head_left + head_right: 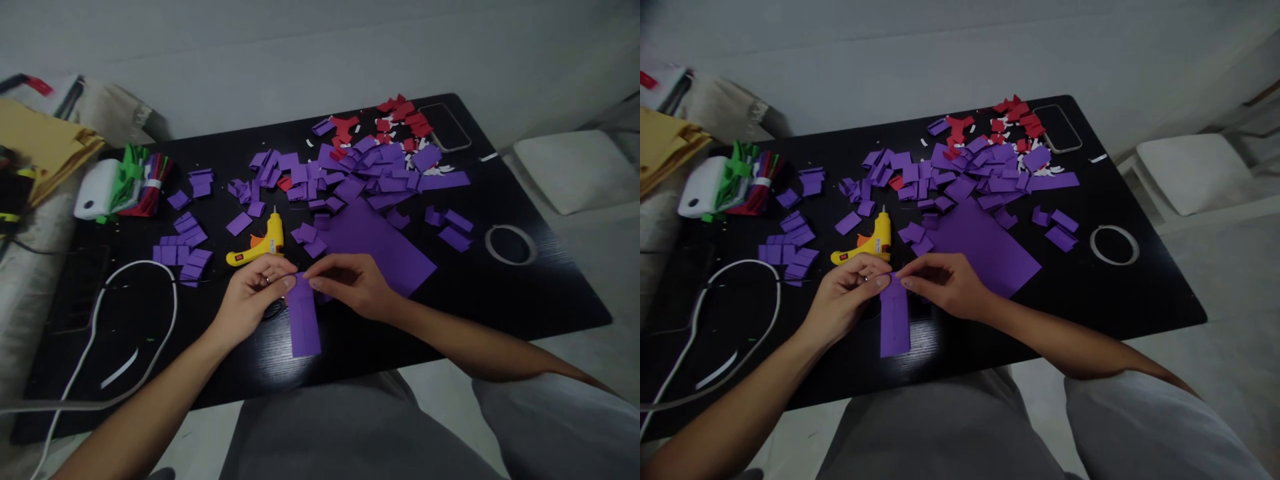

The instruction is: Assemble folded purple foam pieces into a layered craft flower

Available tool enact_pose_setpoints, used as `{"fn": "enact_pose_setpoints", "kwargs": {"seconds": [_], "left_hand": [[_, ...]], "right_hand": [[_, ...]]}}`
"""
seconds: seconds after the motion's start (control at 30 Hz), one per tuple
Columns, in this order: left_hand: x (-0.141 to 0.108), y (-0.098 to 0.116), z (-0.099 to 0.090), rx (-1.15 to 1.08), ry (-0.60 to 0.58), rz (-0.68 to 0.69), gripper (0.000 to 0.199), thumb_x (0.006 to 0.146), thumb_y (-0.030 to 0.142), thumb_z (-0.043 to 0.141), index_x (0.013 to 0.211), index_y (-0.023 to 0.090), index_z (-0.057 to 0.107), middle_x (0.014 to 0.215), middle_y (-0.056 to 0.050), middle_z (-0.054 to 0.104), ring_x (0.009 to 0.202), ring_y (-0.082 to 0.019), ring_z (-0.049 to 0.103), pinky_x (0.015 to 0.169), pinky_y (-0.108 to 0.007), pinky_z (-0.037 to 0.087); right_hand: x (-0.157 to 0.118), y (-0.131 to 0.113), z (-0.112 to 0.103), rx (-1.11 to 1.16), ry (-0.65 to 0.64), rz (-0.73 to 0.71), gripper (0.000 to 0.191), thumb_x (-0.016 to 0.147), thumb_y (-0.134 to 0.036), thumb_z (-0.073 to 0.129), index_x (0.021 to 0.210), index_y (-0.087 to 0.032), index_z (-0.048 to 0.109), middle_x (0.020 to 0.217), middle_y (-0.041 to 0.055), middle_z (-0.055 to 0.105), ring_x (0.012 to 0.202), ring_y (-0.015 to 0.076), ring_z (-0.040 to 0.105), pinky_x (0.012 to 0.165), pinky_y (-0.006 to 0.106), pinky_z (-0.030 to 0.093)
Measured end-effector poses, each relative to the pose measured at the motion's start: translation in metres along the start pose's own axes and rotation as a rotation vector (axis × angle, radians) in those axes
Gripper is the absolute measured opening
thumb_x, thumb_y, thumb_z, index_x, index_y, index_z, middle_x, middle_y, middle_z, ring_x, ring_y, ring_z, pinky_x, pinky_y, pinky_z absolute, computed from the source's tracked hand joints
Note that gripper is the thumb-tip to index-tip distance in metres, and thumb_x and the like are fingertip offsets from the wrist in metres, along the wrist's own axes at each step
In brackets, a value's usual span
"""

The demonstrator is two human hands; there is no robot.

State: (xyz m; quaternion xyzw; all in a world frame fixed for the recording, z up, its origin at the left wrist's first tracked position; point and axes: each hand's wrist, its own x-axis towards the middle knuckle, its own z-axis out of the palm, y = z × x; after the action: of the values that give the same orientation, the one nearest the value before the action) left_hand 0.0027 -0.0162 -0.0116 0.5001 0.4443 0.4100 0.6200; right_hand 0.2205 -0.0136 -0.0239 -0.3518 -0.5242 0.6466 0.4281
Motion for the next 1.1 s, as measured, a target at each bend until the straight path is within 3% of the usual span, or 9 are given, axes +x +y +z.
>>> {"fn": "enact_pose_setpoints", "kwargs": {"seconds": [0.17, 0.33, 0.6, 1.1], "left_hand": [[0.001, 0.005, 0.006, -0.236, 0.016, -0.161, 0.021, 0.076, 0.029, 0.091, 0.085, 0.020, 0.075, 0.070, 0.001, 0.068, 0.056, -0.009, 0.059, 0.052, -0.019, 0.049], [0.002, 0.009, 0.012, -0.348, -0.007, -0.259, 0.026, 0.070, 0.028, 0.096, 0.083, 0.019, 0.075, 0.069, 0.002, 0.066, 0.052, -0.006, 0.055, 0.048, -0.015, 0.047], [0.002, 0.006, 0.010, -0.353, -0.014, -0.274, 0.029, 0.070, 0.030, 0.097, 0.084, 0.019, 0.075, 0.067, 0.003, 0.064, 0.046, -0.003, 0.050, 0.042, -0.011, 0.044], [0.001, 0.007, 0.013, -0.392, -0.008, -0.273, 0.026, 0.072, 0.026, 0.096, 0.080, 0.015, 0.074, 0.065, 0.003, 0.066, 0.051, -0.002, 0.054, 0.047, -0.008, 0.042]], "right_hand": [[-0.001, -0.001, -0.001, 0.106, -0.065, -0.003, 0.031, 0.087, -0.032, 0.084, 0.115, -0.022, 0.077, 0.099, 0.0036, 0.080, 0.089, 0.0150, 0.077, 0.083, 0.029, 0.065], [0.000, 0.000, -0.001, 0.189, -0.096, 0.024, 0.035, 0.083, -0.025, 0.088, 0.116, -0.023, 0.077, 0.098, 0.0017, 0.079, 0.089, 0.0132, 0.076, 0.078, 0.024, 0.064], [0.001, 0.000, -0.001, 0.222, -0.115, 0.024, 0.033, 0.080, -0.027, 0.091, 0.110, -0.023, 0.079, 0.093, 0.0009, 0.079, 0.084, 0.0131, 0.075, 0.077, 0.025, 0.063], [0.002, 0.003, -0.004, 0.254, -0.173, 0.064, 0.034, 0.082, -0.022, 0.088, 0.113, -0.020, 0.074, 0.093, 0.0007, 0.075, 0.086, 0.0117, 0.072, 0.081, 0.025, 0.060]]}}
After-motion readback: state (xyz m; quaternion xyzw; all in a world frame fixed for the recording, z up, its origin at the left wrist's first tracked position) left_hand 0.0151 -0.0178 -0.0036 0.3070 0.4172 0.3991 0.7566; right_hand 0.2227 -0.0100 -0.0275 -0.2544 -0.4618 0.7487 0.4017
